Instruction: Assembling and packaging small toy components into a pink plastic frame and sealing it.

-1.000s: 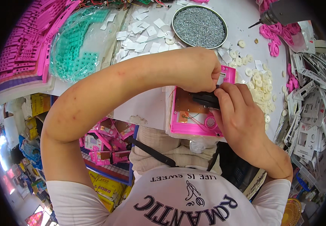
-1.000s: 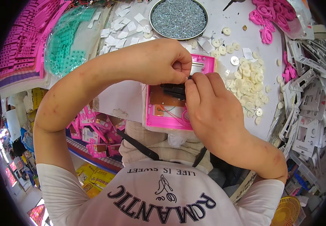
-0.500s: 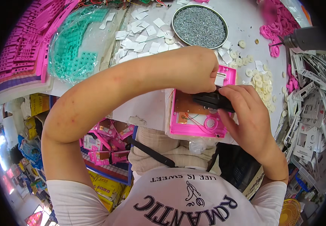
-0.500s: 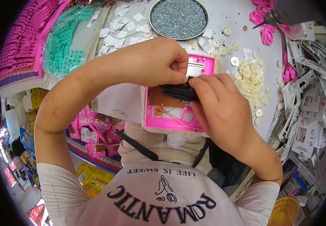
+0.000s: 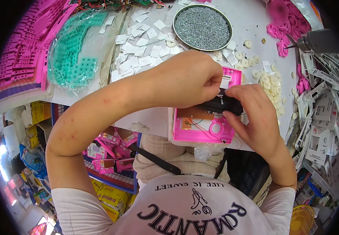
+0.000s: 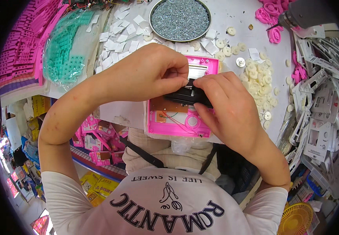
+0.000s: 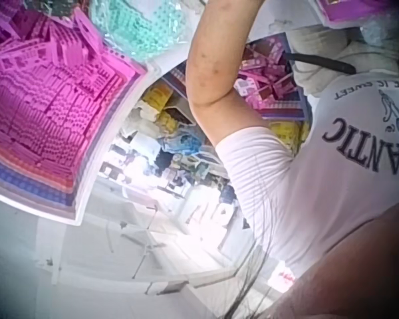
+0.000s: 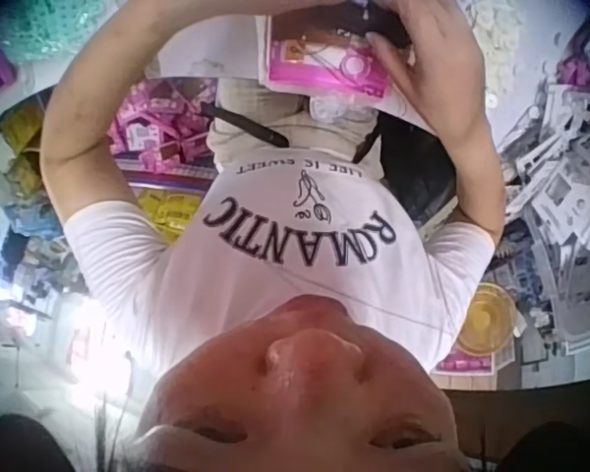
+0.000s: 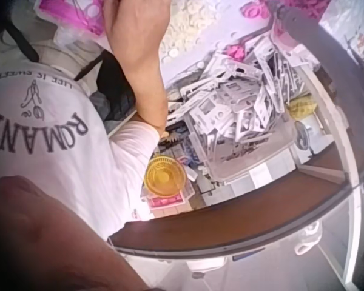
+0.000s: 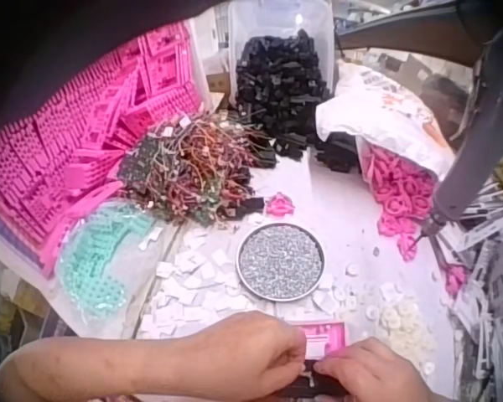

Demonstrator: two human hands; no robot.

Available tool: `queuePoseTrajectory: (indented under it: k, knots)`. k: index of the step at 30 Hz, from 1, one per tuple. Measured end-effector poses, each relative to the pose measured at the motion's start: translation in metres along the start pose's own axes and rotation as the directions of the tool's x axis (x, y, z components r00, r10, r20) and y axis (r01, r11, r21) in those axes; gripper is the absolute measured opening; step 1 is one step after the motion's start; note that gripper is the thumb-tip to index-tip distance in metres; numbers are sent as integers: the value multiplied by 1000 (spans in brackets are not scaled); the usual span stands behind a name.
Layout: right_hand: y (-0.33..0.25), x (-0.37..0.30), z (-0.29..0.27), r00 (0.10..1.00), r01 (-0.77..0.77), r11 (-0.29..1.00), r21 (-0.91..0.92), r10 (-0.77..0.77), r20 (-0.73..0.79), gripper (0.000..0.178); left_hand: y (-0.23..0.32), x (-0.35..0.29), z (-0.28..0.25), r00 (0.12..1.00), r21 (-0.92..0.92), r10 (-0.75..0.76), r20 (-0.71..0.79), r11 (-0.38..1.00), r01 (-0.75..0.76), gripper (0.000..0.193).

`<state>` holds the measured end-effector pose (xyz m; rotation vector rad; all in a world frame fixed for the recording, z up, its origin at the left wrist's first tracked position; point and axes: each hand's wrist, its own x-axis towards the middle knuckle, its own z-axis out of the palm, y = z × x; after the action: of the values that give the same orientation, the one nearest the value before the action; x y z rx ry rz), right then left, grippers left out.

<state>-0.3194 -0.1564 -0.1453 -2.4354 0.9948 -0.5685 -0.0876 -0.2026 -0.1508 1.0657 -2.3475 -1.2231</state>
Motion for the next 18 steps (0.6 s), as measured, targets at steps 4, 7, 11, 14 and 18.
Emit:
queuePoseTrajectory:
  k: [4,7,11,14,18]
  knots:
    - [-1,2,5,999,-33,999,29,33,-7,47,2,1,-5,996,-45,-70,56,996,73,12]
    - [2,5,11,999,-6,999,43,7,-33,47,1,0,-11,996,-4,-62,60,998,62,13]
    - [5,12,15,1000,4,995,99,-2,-23,44,-6,-5,-10,1000,120,6,-4,993,-5,14]
    - [6,15,14,999,46,996,76,-47,4,41,-4,-7,-12,1000,137,9,11,990,-10,15]
    - [2,19,11,994,93,996,-9,-93,53,38,-9,-9,-6,995,227,94,-40,970,-82,14]
